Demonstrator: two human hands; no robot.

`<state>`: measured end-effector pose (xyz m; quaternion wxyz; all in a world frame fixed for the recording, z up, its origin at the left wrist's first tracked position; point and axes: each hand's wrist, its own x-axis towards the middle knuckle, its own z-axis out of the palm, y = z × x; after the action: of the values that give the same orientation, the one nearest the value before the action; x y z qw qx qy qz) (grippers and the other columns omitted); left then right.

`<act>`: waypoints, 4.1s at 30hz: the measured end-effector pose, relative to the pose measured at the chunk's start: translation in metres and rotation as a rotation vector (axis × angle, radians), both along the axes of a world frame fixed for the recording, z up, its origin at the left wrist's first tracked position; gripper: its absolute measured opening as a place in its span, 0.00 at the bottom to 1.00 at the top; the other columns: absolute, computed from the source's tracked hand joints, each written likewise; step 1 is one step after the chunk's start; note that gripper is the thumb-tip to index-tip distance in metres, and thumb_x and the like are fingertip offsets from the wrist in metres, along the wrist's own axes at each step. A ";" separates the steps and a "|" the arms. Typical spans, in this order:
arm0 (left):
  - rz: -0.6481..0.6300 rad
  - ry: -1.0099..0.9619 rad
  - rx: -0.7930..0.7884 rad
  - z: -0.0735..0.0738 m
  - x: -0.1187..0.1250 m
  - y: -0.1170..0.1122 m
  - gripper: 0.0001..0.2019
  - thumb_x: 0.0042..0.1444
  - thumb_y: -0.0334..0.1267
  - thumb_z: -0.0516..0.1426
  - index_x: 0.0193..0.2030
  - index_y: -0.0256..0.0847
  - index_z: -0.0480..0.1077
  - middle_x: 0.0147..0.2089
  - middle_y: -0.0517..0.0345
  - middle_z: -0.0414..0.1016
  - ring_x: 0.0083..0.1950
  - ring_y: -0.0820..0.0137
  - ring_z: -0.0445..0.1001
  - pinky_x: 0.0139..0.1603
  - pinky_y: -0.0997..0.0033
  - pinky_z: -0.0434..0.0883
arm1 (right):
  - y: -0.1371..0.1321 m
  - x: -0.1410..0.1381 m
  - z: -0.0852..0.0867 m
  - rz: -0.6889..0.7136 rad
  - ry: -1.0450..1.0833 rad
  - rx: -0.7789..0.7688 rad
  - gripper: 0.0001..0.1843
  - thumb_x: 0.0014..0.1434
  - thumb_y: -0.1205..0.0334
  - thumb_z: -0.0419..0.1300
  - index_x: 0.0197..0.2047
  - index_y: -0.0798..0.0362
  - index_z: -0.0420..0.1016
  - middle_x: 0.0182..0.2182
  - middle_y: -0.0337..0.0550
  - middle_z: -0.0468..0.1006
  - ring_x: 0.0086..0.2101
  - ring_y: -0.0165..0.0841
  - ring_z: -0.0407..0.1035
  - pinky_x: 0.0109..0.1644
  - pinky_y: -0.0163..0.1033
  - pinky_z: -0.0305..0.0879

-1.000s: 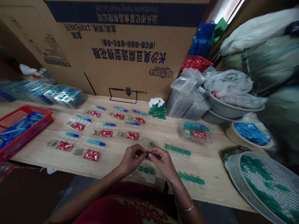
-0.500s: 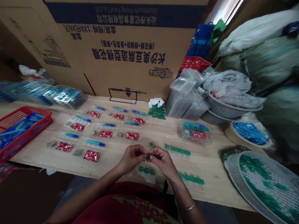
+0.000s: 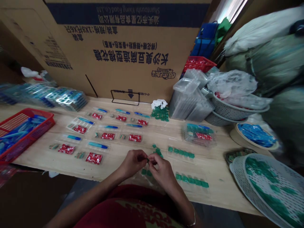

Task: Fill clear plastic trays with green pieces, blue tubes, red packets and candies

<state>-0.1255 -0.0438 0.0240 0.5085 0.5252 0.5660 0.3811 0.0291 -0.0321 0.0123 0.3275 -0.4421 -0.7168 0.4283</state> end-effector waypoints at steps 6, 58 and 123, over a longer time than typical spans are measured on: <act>-0.020 -0.365 -0.238 -0.008 -0.003 0.005 0.09 0.37 0.36 0.63 0.25 0.34 0.71 0.23 0.60 0.73 0.24 0.75 0.70 0.29 0.74 0.67 | 0.006 0.004 0.000 0.060 0.105 -0.128 0.06 0.49 0.67 0.53 0.32 0.52 0.68 0.24 0.36 0.72 0.26 0.29 0.68 0.30 0.32 0.64; 0.001 -0.077 -0.044 -0.009 -0.010 -0.006 0.06 0.39 0.29 0.57 0.27 0.33 0.73 0.22 0.59 0.73 0.24 0.76 0.67 0.26 0.77 0.63 | -0.005 0.002 -0.006 0.008 0.174 -0.217 0.10 0.48 0.61 0.59 0.35 0.52 0.68 0.27 0.36 0.69 0.28 0.29 0.64 0.32 0.33 0.62; -0.260 0.456 0.362 -0.055 -0.044 -0.036 0.10 0.51 0.35 0.59 0.41 0.39 0.69 0.38 0.55 0.72 0.41 0.68 0.69 0.42 0.70 0.66 | 0.000 -0.016 -0.042 0.455 -0.290 0.324 0.07 0.56 0.70 0.54 0.30 0.52 0.71 0.30 0.40 0.74 0.33 0.31 0.68 0.39 0.34 0.63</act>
<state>-0.1694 -0.0795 -0.0306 0.3112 0.7469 0.5167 0.2797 0.0128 -0.0319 -0.0297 0.1838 -0.2689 -0.8955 0.3032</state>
